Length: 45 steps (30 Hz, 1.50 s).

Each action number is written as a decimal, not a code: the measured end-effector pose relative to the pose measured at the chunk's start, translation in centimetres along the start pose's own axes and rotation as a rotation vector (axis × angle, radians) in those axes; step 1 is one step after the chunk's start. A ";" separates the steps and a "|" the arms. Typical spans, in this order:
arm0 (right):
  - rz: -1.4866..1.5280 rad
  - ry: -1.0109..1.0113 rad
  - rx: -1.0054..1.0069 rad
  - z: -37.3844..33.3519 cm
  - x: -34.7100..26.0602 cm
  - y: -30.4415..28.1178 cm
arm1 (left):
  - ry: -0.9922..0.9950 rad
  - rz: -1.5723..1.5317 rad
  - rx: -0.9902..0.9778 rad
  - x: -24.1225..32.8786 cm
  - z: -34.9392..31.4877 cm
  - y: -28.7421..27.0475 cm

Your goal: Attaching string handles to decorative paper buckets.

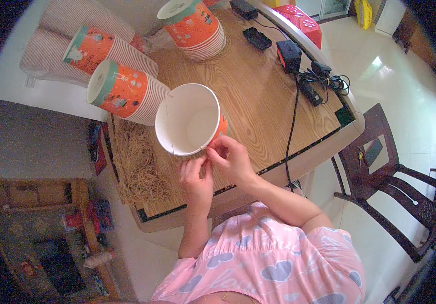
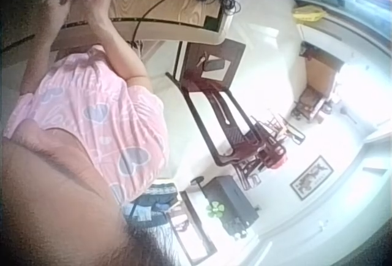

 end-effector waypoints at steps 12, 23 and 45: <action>-0.012 -0.008 -0.008 0.0 -0.5 0.2 | 0.059 0.021 0.019 1.0 -0.2 -0.9; -0.055 -0.006 -0.014 0.9 -1.5 -0.6 | 0.011 -0.015 0.005 0.5 -0.2 -0.4; -0.097 -0.066 -0.020 1.4 -1.8 -0.1 | 0.147 0.047 -0.047 1.9 0.4 -0.9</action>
Point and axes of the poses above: each hand's wrist, its own z-axis towards the middle knuckle, its own y-axis out of the palm, x = y × z, the point moved 9 cm from there along z, towards the middle knuckle, and after that the axes turned 4 degrees about -x, right-handed, at the moved point
